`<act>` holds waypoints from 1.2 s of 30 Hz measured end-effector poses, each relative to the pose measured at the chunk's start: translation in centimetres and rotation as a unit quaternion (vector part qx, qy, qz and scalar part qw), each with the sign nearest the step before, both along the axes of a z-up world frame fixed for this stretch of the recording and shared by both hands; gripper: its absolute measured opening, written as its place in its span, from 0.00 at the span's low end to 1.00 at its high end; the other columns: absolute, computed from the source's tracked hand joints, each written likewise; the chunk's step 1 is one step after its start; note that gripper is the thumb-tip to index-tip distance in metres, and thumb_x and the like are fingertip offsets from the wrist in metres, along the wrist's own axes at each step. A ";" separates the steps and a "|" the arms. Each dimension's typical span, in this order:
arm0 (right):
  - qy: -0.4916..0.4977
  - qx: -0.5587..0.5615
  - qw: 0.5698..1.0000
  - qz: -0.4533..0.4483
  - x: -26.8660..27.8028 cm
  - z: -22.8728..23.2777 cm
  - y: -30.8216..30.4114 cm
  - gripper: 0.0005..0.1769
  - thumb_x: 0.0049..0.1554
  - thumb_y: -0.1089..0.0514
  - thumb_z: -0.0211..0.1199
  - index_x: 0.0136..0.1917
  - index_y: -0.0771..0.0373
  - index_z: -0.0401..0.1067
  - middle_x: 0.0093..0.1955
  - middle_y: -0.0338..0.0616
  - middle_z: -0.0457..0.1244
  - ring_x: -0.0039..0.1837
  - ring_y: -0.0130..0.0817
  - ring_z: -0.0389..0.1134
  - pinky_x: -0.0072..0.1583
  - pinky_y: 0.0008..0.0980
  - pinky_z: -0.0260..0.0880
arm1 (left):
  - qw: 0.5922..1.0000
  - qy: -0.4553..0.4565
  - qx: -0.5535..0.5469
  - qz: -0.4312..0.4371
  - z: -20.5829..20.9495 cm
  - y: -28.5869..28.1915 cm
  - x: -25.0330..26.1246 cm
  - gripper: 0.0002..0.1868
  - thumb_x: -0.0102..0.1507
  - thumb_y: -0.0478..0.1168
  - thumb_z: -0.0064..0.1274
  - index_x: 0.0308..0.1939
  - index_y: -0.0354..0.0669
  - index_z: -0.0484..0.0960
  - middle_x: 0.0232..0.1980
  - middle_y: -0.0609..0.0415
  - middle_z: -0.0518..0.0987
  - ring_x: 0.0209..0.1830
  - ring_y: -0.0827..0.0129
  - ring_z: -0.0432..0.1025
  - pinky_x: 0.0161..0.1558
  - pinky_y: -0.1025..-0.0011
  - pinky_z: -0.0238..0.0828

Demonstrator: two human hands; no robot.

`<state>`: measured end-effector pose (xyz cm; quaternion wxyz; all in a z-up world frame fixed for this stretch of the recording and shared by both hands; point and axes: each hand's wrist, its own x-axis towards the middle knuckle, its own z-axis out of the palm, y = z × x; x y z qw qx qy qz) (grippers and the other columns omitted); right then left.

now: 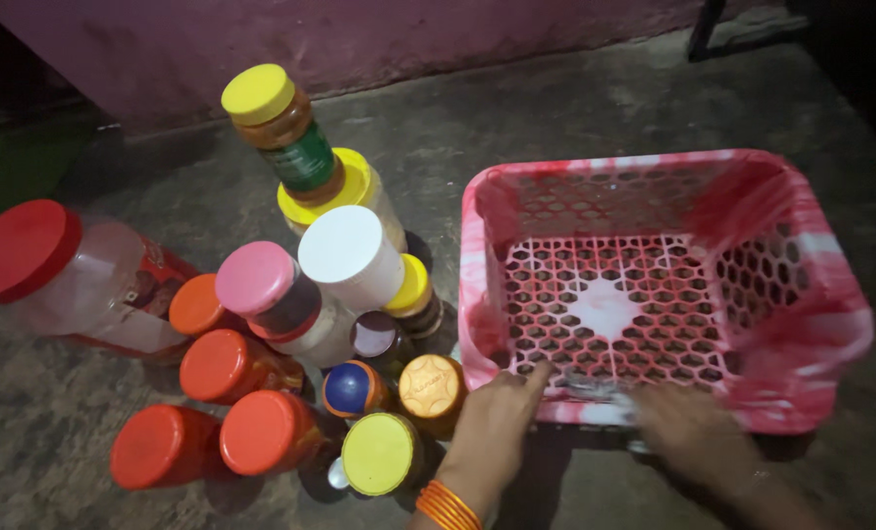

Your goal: The person removes several plastic jars from a pink plastic basket and places them on the floor. Then, using a patterned cloth, the person wipes the inside and outside surfaces of the basket, turning it over to clean all sides.

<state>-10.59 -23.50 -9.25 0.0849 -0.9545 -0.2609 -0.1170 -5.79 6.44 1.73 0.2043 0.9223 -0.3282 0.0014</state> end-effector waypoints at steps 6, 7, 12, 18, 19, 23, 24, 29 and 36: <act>-0.049 0.024 0.998 -0.039 -3.3 3.4 -10.9 0.21 0.54 0.56 0.53 0.60 0.62 0.69 0.60 0.49 0.66 0.64 0.49 0.67 0.66 0.49 0.66 | 0.999 0.027 -0.044 -0.003 -0.4 0.2 0.0 0.24 0.51 0.25 0.53 0.52 0.39 0.78 0.39 0.43 0.79 0.45 0.48 0.75 0.42 0.55 0.72; -0.052 0.054 0.996 -0.038 -3.9 4.4 -11.9 0.19 0.56 0.57 0.51 0.60 0.62 0.70 0.61 0.48 0.66 0.65 0.49 0.67 0.68 0.48 0.65 | 0.999 0.026 -0.035 0.000 -0.5 0.4 -0.1 0.23 0.52 0.25 0.53 0.52 0.39 0.79 0.40 0.43 0.79 0.44 0.48 0.75 0.42 0.55 0.73; -0.171 0.123 0.939 -0.273 -4.7 6.3 -13.1 0.21 0.66 0.65 0.44 0.68 0.66 0.68 0.68 0.55 0.64 0.71 0.55 0.63 0.73 0.50 0.62 | 0.999 0.026 0.028 0.014 -0.5 -0.3 0.0 0.22 0.58 0.27 0.54 0.57 0.44 0.79 0.39 0.44 0.78 0.43 0.49 0.75 0.41 0.54 0.72; -0.059 0.260 0.890 -0.369 -5.5 -1.0 -7.1 0.36 0.62 0.65 0.48 0.83 0.72 0.52 0.81 0.68 0.49 0.71 0.66 0.58 0.66 0.53 0.62 | 0.997 -0.022 0.047 -0.061 -1.6 -3.7 -0.5 0.32 0.46 0.34 0.58 0.56 0.40 0.76 0.45 0.41 0.78 0.47 0.48 0.75 0.47 0.55 0.74; -0.065 0.234 0.898 -0.367 -6.3 -2.1 -6.4 0.33 0.62 0.65 0.47 0.81 0.69 0.54 0.84 0.66 0.47 0.73 0.64 0.58 0.67 0.52 0.63 | 0.995 0.009 0.067 -0.073 -2.1 -4.7 -0.4 0.29 0.49 0.34 0.57 0.56 0.40 0.76 0.45 0.42 0.78 0.47 0.48 0.75 0.47 0.56 0.74; -0.102 0.197 0.928 -0.299 -7.9 -2.4 -7.5 0.28 0.66 0.64 0.45 0.78 0.71 0.57 0.79 0.66 0.52 0.73 0.62 0.60 0.68 0.51 0.64 | 0.979 0.066 0.152 -0.121 -3.9 -8.0 -0.3 0.24 0.58 0.35 0.54 0.59 0.44 0.76 0.46 0.41 0.80 0.46 0.49 0.77 0.44 0.56 0.75; -0.105 0.196 0.930 -0.294 -7.5 -1.5 -8.3 0.26 0.67 0.64 0.44 0.77 0.71 0.57 0.78 0.66 0.53 0.73 0.61 0.61 0.68 0.51 0.64 | 0.974 0.061 0.175 -0.133 -4.2 -8.6 -0.1 0.24 0.59 0.35 0.54 0.60 0.45 0.76 0.45 0.40 0.80 0.45 0.49 0.78 0.43 0.57 0.76; -0.158 0.223 0.920 -0.282 -5.2 6.5 -11.3 0.22 0.72 0.63 0.40 0.75 0.73 0.59 0.73 0.65 0.58 0.72 0.57 0.63 0.69 0.50 0.64 | 0.980 0.013 0.150 -0.132 -4.7 -8.7 -0.2 0.15 0.61 0.35 0.52 0.51 0.46 0.82 0.40 0.44 0.82 0.42 0.53 0.79 0.42 0.59 0.76; -0.093 0.366 0.825 -0.420 0.5 12.3 -10.5 0.22 0.76 0.59 0.36 0.78 0.68 0.61 0.65 0.66 0.63 0.65 0.54 0.65 0.66 0.49 0.65 | 0.985 0.034 0.124 -0.116 -3.9 -8.1 -0.7 0.17 0.60 0.34 0.52 0.52 0.45 0.82 0.40 0.43 0.81 0.41 0.52 0.79 0.41 0.59 0.76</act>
